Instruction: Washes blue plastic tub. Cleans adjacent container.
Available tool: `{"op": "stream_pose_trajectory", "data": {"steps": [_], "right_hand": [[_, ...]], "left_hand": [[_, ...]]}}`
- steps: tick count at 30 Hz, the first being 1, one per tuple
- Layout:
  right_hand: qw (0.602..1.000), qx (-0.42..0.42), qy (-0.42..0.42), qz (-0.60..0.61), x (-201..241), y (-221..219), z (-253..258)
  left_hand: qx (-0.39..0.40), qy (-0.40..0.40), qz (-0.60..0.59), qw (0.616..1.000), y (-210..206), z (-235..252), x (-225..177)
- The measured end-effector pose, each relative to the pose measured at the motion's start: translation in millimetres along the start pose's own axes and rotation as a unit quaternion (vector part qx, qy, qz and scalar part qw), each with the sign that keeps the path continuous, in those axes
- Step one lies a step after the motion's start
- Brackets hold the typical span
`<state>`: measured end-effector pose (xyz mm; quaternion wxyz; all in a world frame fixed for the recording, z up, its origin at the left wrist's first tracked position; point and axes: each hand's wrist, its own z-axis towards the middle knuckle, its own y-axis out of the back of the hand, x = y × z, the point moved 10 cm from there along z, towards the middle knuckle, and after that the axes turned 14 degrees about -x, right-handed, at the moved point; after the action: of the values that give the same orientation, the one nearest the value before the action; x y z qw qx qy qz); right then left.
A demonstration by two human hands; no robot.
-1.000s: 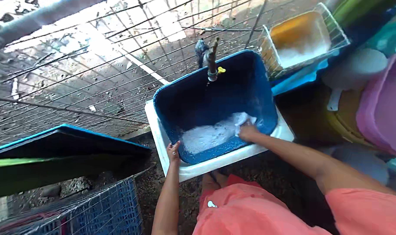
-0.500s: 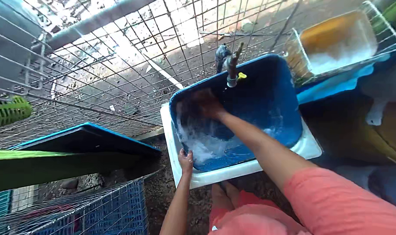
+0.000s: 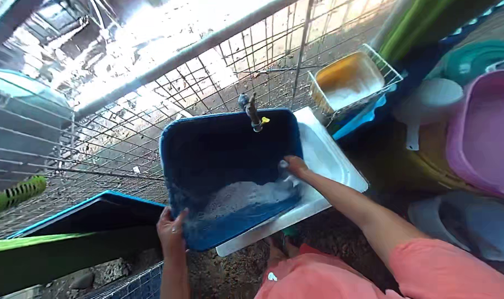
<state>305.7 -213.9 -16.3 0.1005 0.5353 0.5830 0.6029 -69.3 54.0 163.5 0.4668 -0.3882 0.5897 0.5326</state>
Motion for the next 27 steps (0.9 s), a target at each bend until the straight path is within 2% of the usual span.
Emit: {"op": "stream_pose_trajectory", "data": {"steps": [5, 10, 12, 14, 15, 18, 20, 22, 24, 25, 27], "right_hand": [[0.997, -0.018, -0.01, 0.072, 21, 18, -12], [0.987, -0.021, -0.033, 0.159, 6, 63, -4], [0.979, -0.067, -0.004, 0.191, 9, 113, -2], [0.958, -0.173, 0.079, 0.214, 5, 175, 14], [0.948, -0.212, 0.089, 0.22, 3, 208, 21], [0.922, -0.322, 0.012, 0.214, -24, 301, 49], [0.916, -0.355, -0.064, 0.178, -47, 331, 74], [0.924, -0.342, -0.113, 0.132, -71, 333, 102], [0.94, -0.3, -0.143, 0.078, -95, 314, 130], [0.958, -0.248, -0.139, 0.043, -102, 296, 141], [0.985, -0.127, -0.116, -0.018, -85, 263, 137]], "left_hand": [[-0.028, -0.095, 0.028, 0.995, 50, -36, -96], [-0.049, -0.214, 0.085, 0.972, 75, -92, -157], [-0.076, -0.252, 0.115, 0.958, 86, -107, -167], [-0.111, -0.276, 0.152, 0.943, 98, -120, -170], [-0.121, -0.275, 0.175, 0.938, 102, -126, -170], [-0.119, -0.257, 0.244, 0.928, 103, -145, -169], [-0.127, -0.283, 0.263, 0.914, 102, -155, -164], [-0.145, -0.325, 0.263, 0.897, 106, -162, -156], [-0.16, -0.386, 0.261, 0.87, 112, -169, -148], [-0.167, -0.42, 0.261, 0.853, 115, -174, -144], [-0.17, -0.469, 0.258, 0.827, 121, -182, -138]]}}
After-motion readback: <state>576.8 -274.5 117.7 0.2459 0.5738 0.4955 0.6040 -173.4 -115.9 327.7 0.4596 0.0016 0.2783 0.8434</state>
